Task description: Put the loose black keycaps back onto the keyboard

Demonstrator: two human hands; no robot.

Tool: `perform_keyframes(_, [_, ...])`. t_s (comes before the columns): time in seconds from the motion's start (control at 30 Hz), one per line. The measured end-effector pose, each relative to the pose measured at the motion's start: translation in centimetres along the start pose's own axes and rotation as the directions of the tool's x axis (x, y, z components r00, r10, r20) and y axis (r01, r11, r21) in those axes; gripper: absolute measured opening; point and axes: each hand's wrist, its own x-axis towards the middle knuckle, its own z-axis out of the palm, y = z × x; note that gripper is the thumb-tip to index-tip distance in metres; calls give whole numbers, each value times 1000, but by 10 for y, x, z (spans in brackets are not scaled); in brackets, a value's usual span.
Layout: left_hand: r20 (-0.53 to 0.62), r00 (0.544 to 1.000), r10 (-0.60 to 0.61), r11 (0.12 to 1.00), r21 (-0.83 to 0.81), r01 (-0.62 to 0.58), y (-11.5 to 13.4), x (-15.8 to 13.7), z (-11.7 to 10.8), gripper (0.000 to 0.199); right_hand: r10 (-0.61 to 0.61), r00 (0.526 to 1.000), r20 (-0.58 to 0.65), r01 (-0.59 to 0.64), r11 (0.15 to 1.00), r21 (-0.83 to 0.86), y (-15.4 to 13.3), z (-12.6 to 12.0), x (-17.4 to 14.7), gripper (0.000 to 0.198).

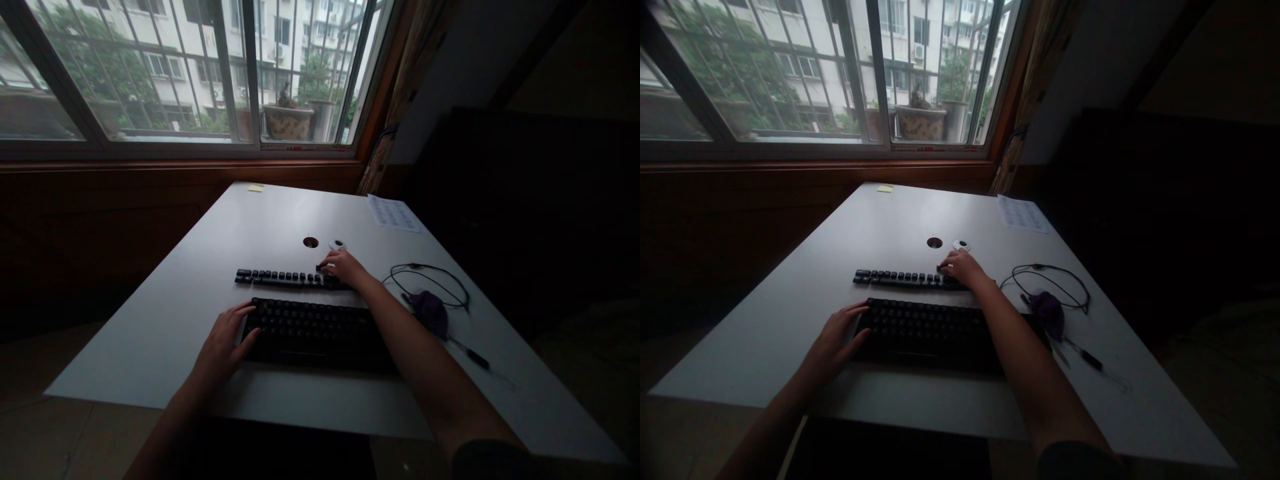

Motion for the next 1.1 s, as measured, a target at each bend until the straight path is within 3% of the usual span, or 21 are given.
perform_keyframes(0.2, [9, 1000, -5, 999, -31, 6, 1, 0, -1, 39, 3, 999, -54, 4, 993, 118, -19, -10, -3, 7])
perform_keyframes(0.47, [-86, 996, -21, 995, -98, 12, 6, 3, -10, 26, -22, 990, -140, 65, 947, 314, -75, -29, -27, 13])
perform_keyframes(0.6, [-169, 986, 2, 994, -110, -20, 15, 6, -15, 21, 32, 987, -159, 60, 839, 541, -105, -33, -47, 22])
perform_keyframes(0.73, [-209, 972, 102, 983, -131, -131, 31, 14, -17, 22, 113, 990, -83, -11, 653, 757, -133, -39, -69, 37])
perform_keyframes(0.8, [-193, 967, 167, 969, -151, -197, 40, 19, -15, 25, 117, 991, -62, -23, 614, 789, -145, -42, -80, 39])
perform_keyframes(1.1, [-82, 896, 437, 874, -197, -444, 59, 36, 2, 34, 137, 989, -49, -50, 640, 766, -176, -44, -110, 45])
